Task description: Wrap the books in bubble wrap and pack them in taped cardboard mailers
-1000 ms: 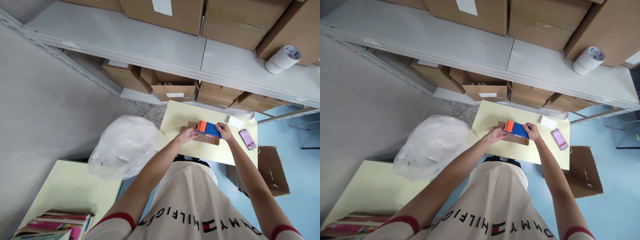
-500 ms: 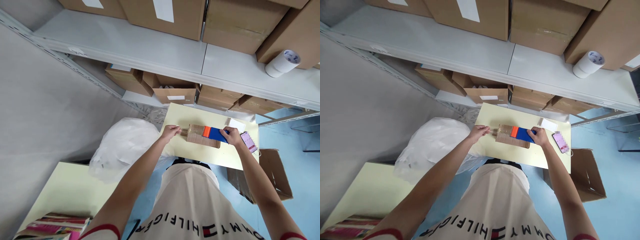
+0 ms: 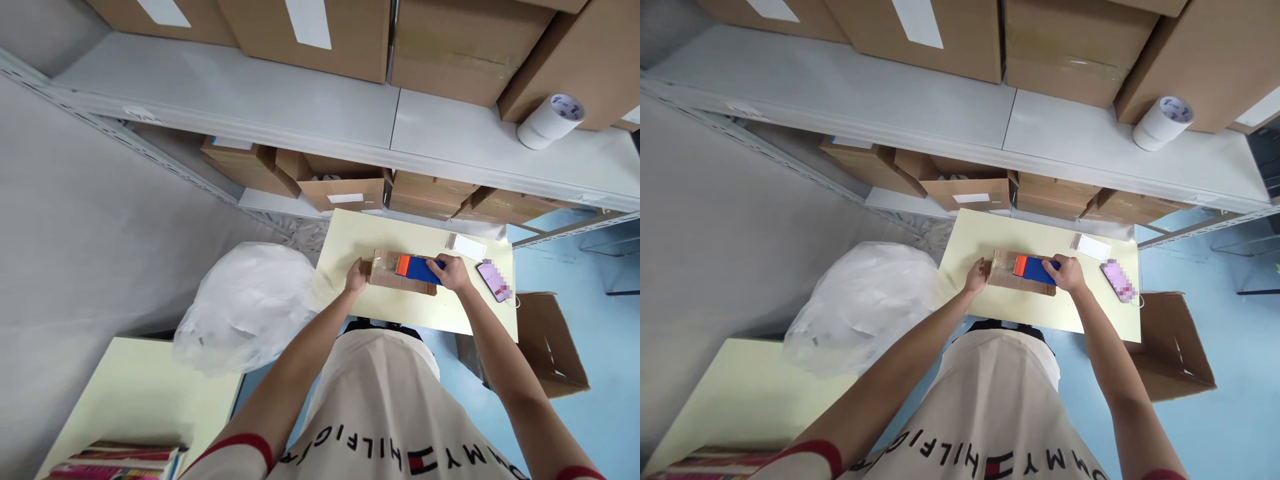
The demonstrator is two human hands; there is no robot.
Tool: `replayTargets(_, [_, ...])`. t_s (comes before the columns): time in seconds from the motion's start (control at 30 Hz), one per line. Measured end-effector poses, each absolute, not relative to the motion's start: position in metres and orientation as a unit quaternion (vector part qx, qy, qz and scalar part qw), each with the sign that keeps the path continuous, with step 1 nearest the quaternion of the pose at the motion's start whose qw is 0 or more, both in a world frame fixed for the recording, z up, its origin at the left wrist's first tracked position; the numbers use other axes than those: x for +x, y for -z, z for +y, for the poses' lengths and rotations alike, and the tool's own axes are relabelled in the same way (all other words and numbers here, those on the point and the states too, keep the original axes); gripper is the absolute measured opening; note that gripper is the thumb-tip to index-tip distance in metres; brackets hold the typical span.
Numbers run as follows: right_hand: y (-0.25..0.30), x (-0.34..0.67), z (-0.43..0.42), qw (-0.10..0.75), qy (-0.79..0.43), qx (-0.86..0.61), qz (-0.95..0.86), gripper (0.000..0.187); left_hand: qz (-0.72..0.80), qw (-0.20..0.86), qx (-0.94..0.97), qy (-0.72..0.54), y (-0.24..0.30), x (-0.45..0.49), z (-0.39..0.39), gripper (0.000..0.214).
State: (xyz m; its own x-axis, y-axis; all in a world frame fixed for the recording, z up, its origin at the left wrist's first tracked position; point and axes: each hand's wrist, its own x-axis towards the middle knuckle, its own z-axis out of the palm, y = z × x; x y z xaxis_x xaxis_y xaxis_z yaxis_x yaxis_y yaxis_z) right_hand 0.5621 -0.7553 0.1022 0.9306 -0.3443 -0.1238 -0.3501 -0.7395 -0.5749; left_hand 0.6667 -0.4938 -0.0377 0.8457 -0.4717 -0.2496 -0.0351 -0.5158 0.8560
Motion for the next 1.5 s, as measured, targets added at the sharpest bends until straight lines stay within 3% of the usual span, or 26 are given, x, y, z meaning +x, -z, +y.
replayTargets(0.1, [-0.102, 0.56, -0.758, 0.322, -0.011, -0.929, 0.183, 0.048, -0.254, 0.394, 0.866, 0.174, 0.01, 0.671, -0.495, 0.087])
replayTargets(0.17, [-0.102, 0.561, -0.759, 0.327, -0.016, -0.928, 0.176, 0.045, -0.409, 0.292, 0.85, 0.155, -0.009, 0.675, -0.506, 0.119])
replayTargets(0.23, [-0.103, 0.563, -0.759, 0.326, -0.022, -0.93, 0.169, 0.044, -0.491, 0.206, 0.83, 0.167, -0.022, 0.677, -0.52, 0.133])
replayTargets(0.4, [-0.109, 0.559, -0.775, 0.295, -0.033, -0.943, 0.15, 0.044, -0.478, 0.139, 0.847, 0.187, -0.028, 0.679, -0.538, 0.12])
replayTargets(0.6, [-0.1, 0.521, -0.844, 0.24, -0.042, -0.957, 0.156, 0.053, -0.482, 0.073, 0.853, 0.187, -0.032, 0.681, -0.534, 0.119])
replayTargets(0.73, [-0.08, 0.514, -0.853, 0.254, -0.048, -0.951, 0.168, 0.055, -0.515, 0.031, 0.839, 0.173, -0.033, 0.66, -0.56, 0.116])
replayTargets(0.97, [-0.072, 0.513, -0.846, 0.319, -0.107, -0.93, 0.149, 0.057, -0.549, 0.066, 0.814, 0.178, -0.018, 0.616, -0.609, 0.102])
replayTargets(1.07, [-0.07, 0.498, -0.867, 0.308, -0.122, -0.931, 0.157, 0.064, -0.547, 0.069, 0.814, 0.183, -0.014, 0.618, -0.609, 0.1])
replayTargets(1.2, [-0.076, 0.487, -0.88, 0.233, -0.167, -0.944, 0.166, 0.065, -0.549, 0.063, 0.814, 0.179, -0.015, 0.618, -0.607, 0.097])
replayTargets(1.4, [-0.09, 0.518, -0.823, 0.02, -0.229, -0.958, 0.17, 0.045, -0.586, 0.062, 0.793, 0.158, -0.019, 0.607, -0.606, 0.08])
replayTargets(1.5, [-0.083, 0.518, -0.808, -0.005, -0.237, -0.957, 0.168, 0.039, -0.57, 0.076, 0.803, 0.157, -0.02, 0.605, -0.606, 0.076])
